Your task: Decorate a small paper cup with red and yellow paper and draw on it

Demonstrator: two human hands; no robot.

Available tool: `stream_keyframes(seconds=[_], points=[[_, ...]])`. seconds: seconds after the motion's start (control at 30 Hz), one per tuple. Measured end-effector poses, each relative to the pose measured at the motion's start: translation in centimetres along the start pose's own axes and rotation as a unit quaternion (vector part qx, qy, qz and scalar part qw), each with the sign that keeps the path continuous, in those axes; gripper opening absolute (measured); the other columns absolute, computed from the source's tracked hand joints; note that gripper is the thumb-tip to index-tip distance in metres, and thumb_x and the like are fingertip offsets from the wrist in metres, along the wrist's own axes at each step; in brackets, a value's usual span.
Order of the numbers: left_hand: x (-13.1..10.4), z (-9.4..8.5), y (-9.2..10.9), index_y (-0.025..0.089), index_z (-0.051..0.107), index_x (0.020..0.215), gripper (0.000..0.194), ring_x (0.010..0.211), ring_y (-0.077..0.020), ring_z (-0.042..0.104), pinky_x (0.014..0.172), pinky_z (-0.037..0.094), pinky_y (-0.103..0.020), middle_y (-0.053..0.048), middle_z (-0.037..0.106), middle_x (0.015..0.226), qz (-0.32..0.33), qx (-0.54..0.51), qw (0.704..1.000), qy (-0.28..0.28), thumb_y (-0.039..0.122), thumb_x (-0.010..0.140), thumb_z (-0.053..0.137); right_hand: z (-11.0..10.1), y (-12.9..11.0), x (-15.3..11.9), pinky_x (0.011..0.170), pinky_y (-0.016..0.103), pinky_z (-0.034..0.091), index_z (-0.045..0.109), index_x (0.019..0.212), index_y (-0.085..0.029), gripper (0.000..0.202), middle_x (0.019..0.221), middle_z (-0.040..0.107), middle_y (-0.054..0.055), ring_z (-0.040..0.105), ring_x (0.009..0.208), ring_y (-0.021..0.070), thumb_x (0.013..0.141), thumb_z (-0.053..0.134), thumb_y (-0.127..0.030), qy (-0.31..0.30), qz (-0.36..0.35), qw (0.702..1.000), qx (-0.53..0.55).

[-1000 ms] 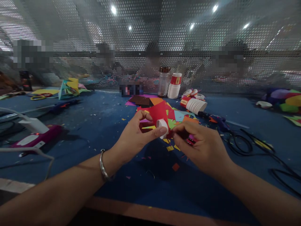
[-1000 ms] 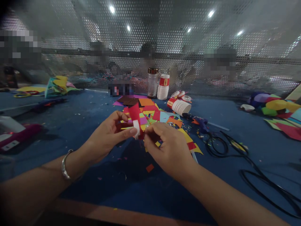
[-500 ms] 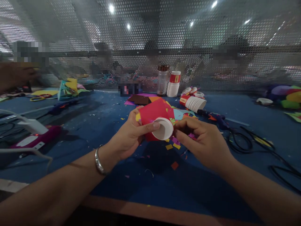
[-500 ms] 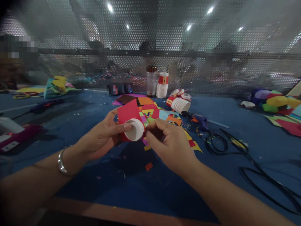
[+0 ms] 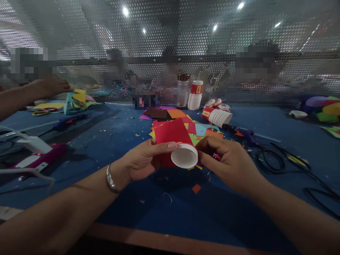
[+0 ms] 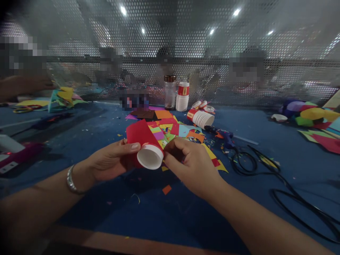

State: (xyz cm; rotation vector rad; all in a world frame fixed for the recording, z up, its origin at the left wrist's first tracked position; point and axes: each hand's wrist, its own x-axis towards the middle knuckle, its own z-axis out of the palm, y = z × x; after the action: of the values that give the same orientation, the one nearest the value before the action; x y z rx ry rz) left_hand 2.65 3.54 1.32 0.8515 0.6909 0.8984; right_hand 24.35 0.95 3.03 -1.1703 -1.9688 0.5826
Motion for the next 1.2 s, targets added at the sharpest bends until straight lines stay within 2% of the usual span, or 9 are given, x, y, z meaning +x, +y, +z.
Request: stream_keyframes(seconds=[0.17,0.3,0.4,0.5,0.6,0.7,0.8,0.9,1.2], points=[[-0.1,0.6,0.0,0.015,0.081,0.089,0.015,0.082,-0.0191,0.073,0.074,0.060,-0.028,-0.009,0.081,0.100,-0.003,-0.013,0.998,0.069,0.021,0.077,0.087,-0.2,0.5,0.0,0.053,0.026,0.045,0.067,0.076,-0.020,0.014,0.068,0.071,0.001,0.061,0.060,0.0143,0.084,0.057,-0.024,-0.010,-0.005,1.000,-0.025],[-0.1,1.2,-0.3,0.014,0.080,0.100,0.017,0.089,-0.0203,0.075,0.080,0.061,-0.030,-0.010,0.081,0.105,0.036,-0.017,0.994,0.101,0.018,0.084,0.080,-0.1,0.8,-0.2,0.057,0.027,0.048,0.070,0.086,-0.020,0.016,0.076,0.073,0.003,0.065,0.066,0.0161,0.092,0.057,-0.027,0.058,-0.017,0.996,-0.063],[-0.3,1.5,-0.7,0.017,0.081,0.097,0.017,0.090,-0.0185,0.073,0.080,0.060,-0.029,-0.005,0.082,0.103,0.092,-0.028,0.989,0.110,0.018,0.081,0.084,0.2,0.8,-0.5,0.061,0.028,0.052,0.069,0.097,-0.018,0.015,0.087,0.074,0.006,0.068,0.068,0.0162,0.094,0.063,-0.031,0.121,-0.073,0.983,-0.115],[-0.4,1.7,-1.0,0.018,0.081,0.095,0.017,0.092,-0.0170,0.072,0.080,0.057,-0.026,-0.004,0.082,0.103,0.123,-0.031,0.986,0.104,0.022,0.080,0.086,0.7,0.7,-0.6,0.072,0.034,0.057,0.067,0.107,-0.017,0.027,0.097,0.074,0.009,0.071,0.080,0.0206,0.094,0.068,-0.040,0.140,-0.152,0.964,-0.170],[-0.5,1.9,-1.4,0.017,0.081,0.094,0.018,0.092,-0.0172,0.072,0.079,0.057,-0.025,-0.005,0.081,0.102,0.122,-0.022,0.988,0.092,0.026,0.080,0.086,1.2,0.8,-0.6,0.082,0.040,0.059,0.064,0.115,-0.018,0.040,0.101,0.075,0.011,0.072,0.097,0.0275,0.094,0.068,-0.051,0.136,-0.192,0.948,-0.213],[-0.6,2.3,-1.7,0.018,0.081,0.093,0.012,0.094,-0.0173,0.073,0.081,0.057,-0.025,-0.004,0.081,0.100,0.114,-0.038,0.989,0.086,0.024,0.083,0.083,1.6,0.8,-0.5,0.083,0.042,0.060,0.063,0.119,-0.019,0.044,0.104,0.075,0.012,0.072,0.099,0.0290,0.094,0.067,-0.054,0.133,-0.195,0.943,-0.233],[-0.8,2.7,-1.8,0.018,0.080,0.092,0.005,0.093,-0.0171,0.073,0.084,0.058,-0.026,-0.004,0.081,0.097,0.083,-0.068,0.989,0.103,0.020,0.088,0.077,1.9,0.9,-0.5,0.083,0.043,0.060,0.063,0.120,-0.016,0.042,0.106,0.075,0.014,0.072,0.100,0.0294,0.095,0.066,-0.049,0.131,-0.199,0.939,-0.247],[-1.0,3.0,-1.6,0.018,0.079,0.093,0.007,0.089,-0.0165,0.073,0.082,0.057,-0.027,-0.004,0.081,0.095,0.053,-0.086,0.988,0.114,0.019,0.092,0.072,2.1,0.9,-0.5,0.083,0.043,0.061,0.063,0.121,-0.013,0.039,0.107,0.076,0.015,0.072,0.100,0.0292,0.094,0.066,-0.041,0.134,-0.204,0.937,-0.251],[-1.1,3.2,-1.6,0.018,0.080,0.090,0.009,0.077,-0.0122,0.070,0.073,0.055,-0.024,-0.003,0.080,0.092,0.021,-0.107,0.986,0.130,0.021,0.093,0.072,2.6,0.9,-0.7,0.085,0.047,0.062,0.065,0.118,-0.009,0.037,0.108,0.076,0.019,0.073,0.103,0.0320,0.093,0.064,-0.036,0.150,-0.214,0.930,-0.260]])
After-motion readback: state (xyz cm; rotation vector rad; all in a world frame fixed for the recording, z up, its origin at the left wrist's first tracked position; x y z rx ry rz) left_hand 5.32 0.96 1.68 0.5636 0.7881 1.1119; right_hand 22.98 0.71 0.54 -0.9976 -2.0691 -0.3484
